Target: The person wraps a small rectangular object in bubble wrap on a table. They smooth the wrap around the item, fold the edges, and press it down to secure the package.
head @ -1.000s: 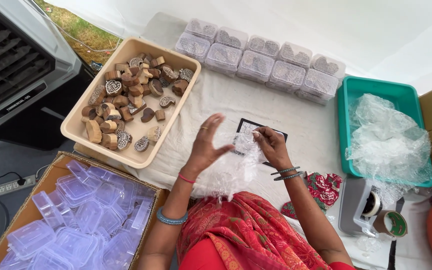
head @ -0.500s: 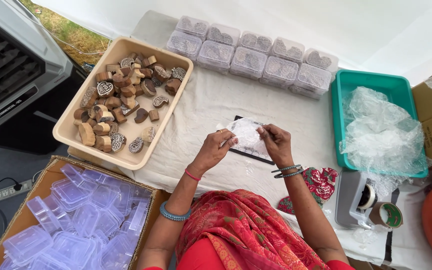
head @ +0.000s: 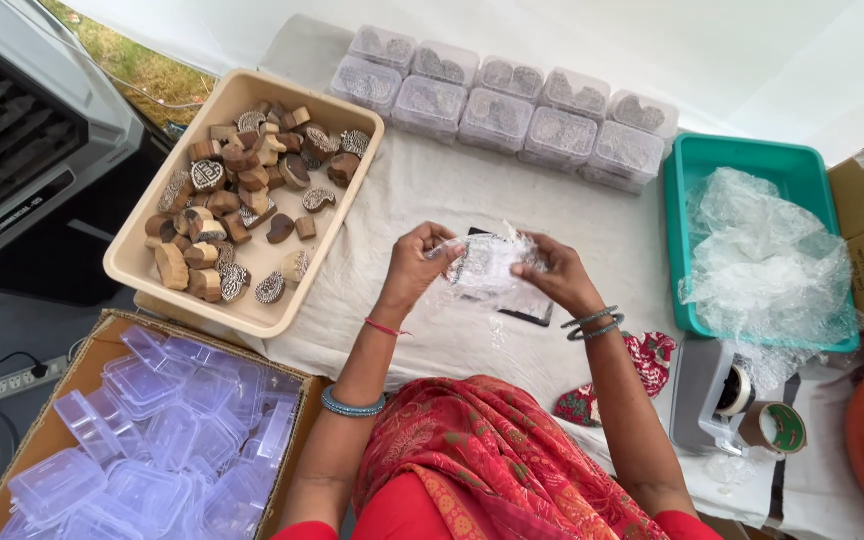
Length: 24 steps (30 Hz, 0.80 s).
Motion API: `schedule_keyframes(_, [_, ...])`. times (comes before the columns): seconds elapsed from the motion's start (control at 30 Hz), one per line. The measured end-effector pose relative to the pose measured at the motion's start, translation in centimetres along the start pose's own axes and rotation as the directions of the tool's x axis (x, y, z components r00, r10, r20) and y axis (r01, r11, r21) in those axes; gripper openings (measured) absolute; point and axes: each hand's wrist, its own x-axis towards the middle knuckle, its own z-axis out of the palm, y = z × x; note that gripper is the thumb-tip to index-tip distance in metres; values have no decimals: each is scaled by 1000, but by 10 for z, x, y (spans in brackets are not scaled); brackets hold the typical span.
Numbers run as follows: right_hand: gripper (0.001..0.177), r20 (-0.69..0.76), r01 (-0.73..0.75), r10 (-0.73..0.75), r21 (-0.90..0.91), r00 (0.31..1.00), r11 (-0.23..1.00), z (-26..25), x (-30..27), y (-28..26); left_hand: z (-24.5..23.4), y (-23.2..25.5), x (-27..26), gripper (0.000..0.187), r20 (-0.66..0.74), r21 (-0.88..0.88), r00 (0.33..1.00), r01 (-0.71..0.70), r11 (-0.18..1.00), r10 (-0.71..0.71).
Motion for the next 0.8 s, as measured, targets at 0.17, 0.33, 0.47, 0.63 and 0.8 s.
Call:
schedule_keyframes(0.17, [33, 9, -109, 109, 15, 994, 994, -33, -16, 44, -19, -5, 9, 22, -54, -215, 992, 96, 972, -110])
schedule_keyframes(0.33, [19, -162, -79, 80, 10, 984, 997, -37, -26, 29, -10, -19, 11, 15, -189, -125, 982, -33, 992, 9])
schedule_keyframes(0.47, [17, -395, 8, -36, -74, 918, 997, -38, -27, 20, 4, 4, 10, 16, -340, 13, 939, -46, 999, 48])
schedule_keyframes(0.63, [26, -560, 126, -266, -275, 784, 953, -32, -29, 8, 4, 8, 10, 18, -269, -13, 961, -63, 998, 58])
schedule_keyframes(0.8, [57, -548, -319, 318, 97, 774, 943, 20, -20, 48, 22, 16, 1, 18, -196, -74, 977, -104, 992, 87])
